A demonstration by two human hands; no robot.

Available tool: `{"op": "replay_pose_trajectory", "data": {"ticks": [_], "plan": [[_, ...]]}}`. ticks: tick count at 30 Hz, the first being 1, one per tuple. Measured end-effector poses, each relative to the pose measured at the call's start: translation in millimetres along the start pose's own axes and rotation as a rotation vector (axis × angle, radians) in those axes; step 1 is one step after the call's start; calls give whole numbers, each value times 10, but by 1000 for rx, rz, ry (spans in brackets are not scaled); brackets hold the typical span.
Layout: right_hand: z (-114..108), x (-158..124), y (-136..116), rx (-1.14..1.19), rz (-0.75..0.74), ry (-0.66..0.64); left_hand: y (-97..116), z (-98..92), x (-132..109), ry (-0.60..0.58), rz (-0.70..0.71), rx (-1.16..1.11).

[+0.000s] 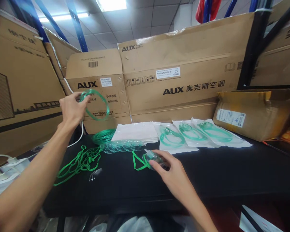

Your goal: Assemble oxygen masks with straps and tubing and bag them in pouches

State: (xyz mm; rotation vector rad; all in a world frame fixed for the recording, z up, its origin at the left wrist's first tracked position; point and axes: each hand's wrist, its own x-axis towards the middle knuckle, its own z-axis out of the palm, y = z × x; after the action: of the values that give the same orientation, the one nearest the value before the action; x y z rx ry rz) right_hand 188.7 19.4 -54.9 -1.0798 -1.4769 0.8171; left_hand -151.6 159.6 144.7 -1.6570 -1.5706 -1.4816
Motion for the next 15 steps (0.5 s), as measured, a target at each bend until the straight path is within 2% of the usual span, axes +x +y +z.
{"op": "replay_pose_trajectory", "data": {"ticks": [3,5,8,11,13,15], "plan": [[5,1,-1,53,4,47,262,-171,-95,74,68,-66],[-33,-14,-7,122,19,170,408,-253,-270,-6,58,-180],[-194,-55,-10,251,76,468,585,-287,-750,-325,-4,-357],[-431,-87,-8,367,56,702,699,-221,-1389,-642,-94,-344],[-565,-86,-37,403,-4,782,712,-170,-1757,-833,-154,-292],[-647,-55,-128,404,-43,787,671,-161,-1974,-947,-116,-173]]}}
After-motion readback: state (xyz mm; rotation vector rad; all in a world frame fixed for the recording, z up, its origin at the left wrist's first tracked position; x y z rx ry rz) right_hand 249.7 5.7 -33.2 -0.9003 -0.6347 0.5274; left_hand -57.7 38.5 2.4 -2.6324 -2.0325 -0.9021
